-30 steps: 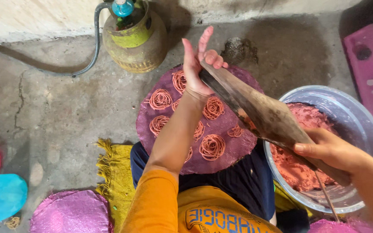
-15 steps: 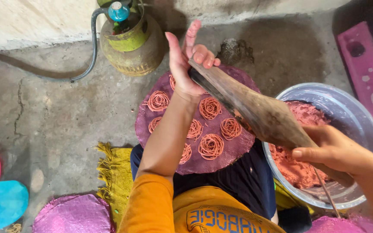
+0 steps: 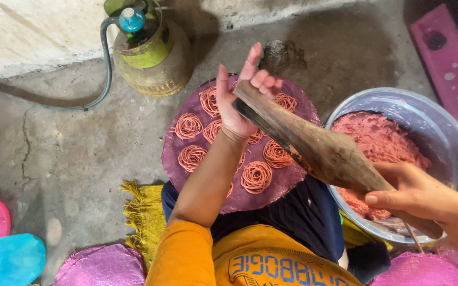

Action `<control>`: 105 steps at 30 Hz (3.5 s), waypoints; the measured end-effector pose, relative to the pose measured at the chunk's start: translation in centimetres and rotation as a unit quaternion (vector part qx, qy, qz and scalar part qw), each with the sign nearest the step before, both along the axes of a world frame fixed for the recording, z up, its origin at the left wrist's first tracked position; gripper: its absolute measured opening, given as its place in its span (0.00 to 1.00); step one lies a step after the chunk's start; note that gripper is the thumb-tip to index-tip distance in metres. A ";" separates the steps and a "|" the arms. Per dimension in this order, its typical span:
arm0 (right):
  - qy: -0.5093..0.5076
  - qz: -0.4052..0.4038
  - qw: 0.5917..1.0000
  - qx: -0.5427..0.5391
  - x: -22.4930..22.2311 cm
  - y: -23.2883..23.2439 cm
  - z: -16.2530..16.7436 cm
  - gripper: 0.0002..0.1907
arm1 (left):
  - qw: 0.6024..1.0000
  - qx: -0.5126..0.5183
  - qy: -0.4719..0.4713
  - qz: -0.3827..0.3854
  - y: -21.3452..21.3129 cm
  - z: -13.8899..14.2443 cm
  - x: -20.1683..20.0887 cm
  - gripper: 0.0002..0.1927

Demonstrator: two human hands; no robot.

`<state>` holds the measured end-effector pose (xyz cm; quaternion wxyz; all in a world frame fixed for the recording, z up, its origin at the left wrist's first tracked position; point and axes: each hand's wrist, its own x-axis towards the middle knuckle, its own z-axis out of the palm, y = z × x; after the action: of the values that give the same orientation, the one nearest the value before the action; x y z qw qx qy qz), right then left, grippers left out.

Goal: The person sits on the floor and uses a wooden dough extruder to press pink dough into spiral shapes on a purple mat. They repeatedly load dough into the extruder, push the plunger, and arrange the formed spirals on the mat.

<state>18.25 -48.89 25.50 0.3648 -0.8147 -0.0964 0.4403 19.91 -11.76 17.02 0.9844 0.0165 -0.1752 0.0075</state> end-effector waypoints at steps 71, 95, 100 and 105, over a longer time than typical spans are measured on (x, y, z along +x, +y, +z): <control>-0.155 0.026 0.981 -0.114 5.5 6.8 5.2 0.30 | 0.984 0.091 0.086 0.131 4.2 5.9 6.5 0.26; -0.090 -0.053 0.994 0.008 4.1 0.8 -0.6 0.28 | 0.746 0.648 0.110 -0.109 -8.6 -14.8 7.4 0.25; -0.094 -0.118 0.987 0.060 4.9 -0.8 -2.8 0.27 | 0.725 0.659 0.156 -0.122 -8.0 -10.8 6.1 0.31; -0.129 -0.182 0.971 0.082 5.3 -3.3 -4.6 0.25 | 0.313 0.933 -0.069 0.161 -7.2 -6.3 3.2 0.32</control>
<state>23.52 -52.18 20.85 0.4894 -0.8355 -0.0284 0.2485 23.14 -18.92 10.70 0.2798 0.9516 -0.1272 -0.0011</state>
